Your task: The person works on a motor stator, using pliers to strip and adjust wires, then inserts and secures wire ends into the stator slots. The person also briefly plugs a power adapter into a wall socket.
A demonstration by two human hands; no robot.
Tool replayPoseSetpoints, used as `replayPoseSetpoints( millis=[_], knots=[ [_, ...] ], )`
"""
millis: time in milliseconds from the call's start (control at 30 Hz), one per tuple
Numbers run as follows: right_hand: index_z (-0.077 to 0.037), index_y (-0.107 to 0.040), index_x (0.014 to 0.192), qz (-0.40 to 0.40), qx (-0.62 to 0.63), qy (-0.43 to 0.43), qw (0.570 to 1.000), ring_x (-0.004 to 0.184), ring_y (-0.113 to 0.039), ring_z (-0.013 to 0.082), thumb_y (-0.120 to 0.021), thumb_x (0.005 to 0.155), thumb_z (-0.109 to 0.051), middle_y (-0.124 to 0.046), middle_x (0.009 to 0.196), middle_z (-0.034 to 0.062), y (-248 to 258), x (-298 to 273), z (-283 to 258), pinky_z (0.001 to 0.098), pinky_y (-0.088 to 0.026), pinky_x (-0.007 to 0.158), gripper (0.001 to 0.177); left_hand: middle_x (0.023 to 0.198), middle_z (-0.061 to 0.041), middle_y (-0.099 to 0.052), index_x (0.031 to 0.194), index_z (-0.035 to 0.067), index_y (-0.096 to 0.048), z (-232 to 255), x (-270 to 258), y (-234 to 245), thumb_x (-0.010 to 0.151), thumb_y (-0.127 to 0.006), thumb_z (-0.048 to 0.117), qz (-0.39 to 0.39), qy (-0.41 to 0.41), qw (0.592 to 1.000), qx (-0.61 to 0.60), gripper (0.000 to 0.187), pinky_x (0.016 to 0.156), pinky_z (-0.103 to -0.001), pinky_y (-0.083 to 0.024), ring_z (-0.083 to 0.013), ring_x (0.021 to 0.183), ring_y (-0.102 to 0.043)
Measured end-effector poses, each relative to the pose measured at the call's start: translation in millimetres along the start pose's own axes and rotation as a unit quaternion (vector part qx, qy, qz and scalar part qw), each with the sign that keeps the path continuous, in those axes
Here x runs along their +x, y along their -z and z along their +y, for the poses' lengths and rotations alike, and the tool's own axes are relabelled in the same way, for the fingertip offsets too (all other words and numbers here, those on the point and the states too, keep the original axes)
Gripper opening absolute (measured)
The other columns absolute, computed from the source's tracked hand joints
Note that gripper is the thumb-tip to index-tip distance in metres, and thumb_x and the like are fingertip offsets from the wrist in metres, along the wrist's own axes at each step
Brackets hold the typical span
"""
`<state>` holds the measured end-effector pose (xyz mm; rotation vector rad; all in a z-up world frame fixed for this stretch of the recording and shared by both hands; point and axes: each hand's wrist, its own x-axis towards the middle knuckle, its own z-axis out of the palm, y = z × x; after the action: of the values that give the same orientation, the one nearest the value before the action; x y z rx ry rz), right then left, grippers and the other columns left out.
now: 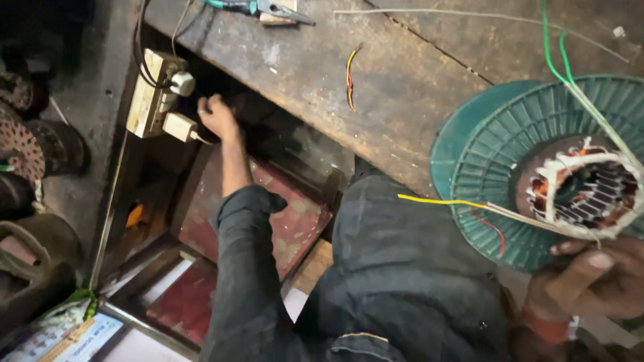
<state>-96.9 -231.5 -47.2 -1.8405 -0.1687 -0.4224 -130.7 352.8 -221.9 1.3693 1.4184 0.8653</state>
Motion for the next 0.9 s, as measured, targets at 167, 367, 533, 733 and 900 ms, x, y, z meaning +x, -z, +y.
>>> replayPoseSetpoints(
  millis=[167,367,533,733,900],
  knots=[
    [0.003,-0.05,0.108,-0.003,0.016,-0.074,0.997,0.072,-0.047,0.0163,-0.054,0.123,-0.025,-0.053,0.095,0.0122,-5.9,-3.6,-9.8,0.0267,-0.039,0.069,0.032,0.122,-0.006,-0.063,0.152,0.009,-0.023,32.4,20.1,-4.8,0.089,-0.082,0.039,-0.019,0.15,0.987,-0.054,0.091,0.074,-0.043,-0.064,-0.0239,0.101,-0.071],
    [-0.002,-0.046,0.117,-0.033,0.021,-0.153,0.987,0.091,-0.046,0.0144,-0.041,0.125,-0.037,-0.05,0.106,0.0068,3.4,-10.5,-7.7,0.027,-0.038,0.086,0.037,0.118,-0.012,-0.068,0.135,0.0,-0.056,53.6,5.0,-19.8,0.086,-0.077,0.045,-0.021,0.086,0.985,-0.148,0.07,0.062,-0.037,-0.059,-0.0239,0.09,-0.072],
    [-0.006,-0.042,0.124,-0.062,0.022,-0.228,0.971,0.107,-0.046,0.0128,-0.03,0.127,-0.047,-0.047,0.115,0.0023,20.5,-24.8,0.8,0.0271,-0.037,0.1,0.043,0.097,-0.014,-0.07,0.132,-0.007,-0.054,57.8,5.4,-23.5,0.084,-0.084,0.036,0.099,0.029,0.994,-0.024,0.071,0.052,-0.034,-0.061,-0.0202,0.069,-0.069],
    [-0.006,-0.052,0.116,-0.027,-0.03,-0.162,0.986,0.097,-0.052,0.0156,-0.037,0.122,-0.038,-0.055,0.108,0.0046,32.1,-38.5,24.0,0.028,-0.042,0.09,0.036,0.09,-0.013,-0.075,0.12,-0.016,-0.065,42.9,20.6,-29.4,0.09,-0.081,0.033,0.058,0.07,0.987,-0.129,0.06,0.055,-0.036,-0.059,-0.0231,0.07,-0.071],
    [0.013,-0.044,0.145,-0.103,-0.517,0.334,0.782,0.12,-0.071,0.0378,-0.046,0.118,0.001,-0.06,0.142,0.0311,55.4,-27.2,51.0,0.0401,-0.057,0.107,0.029,0.094,-0.02,-0.082,0.111,-0.008,-0.077,12.3,47.6,-31.3,0.101,-0.073,0.034,0.031,-0.162,0.969,0.184,0.044,0.075,-0.036,-0.058,-0.0228,0.076,-0.075]
  ],
)
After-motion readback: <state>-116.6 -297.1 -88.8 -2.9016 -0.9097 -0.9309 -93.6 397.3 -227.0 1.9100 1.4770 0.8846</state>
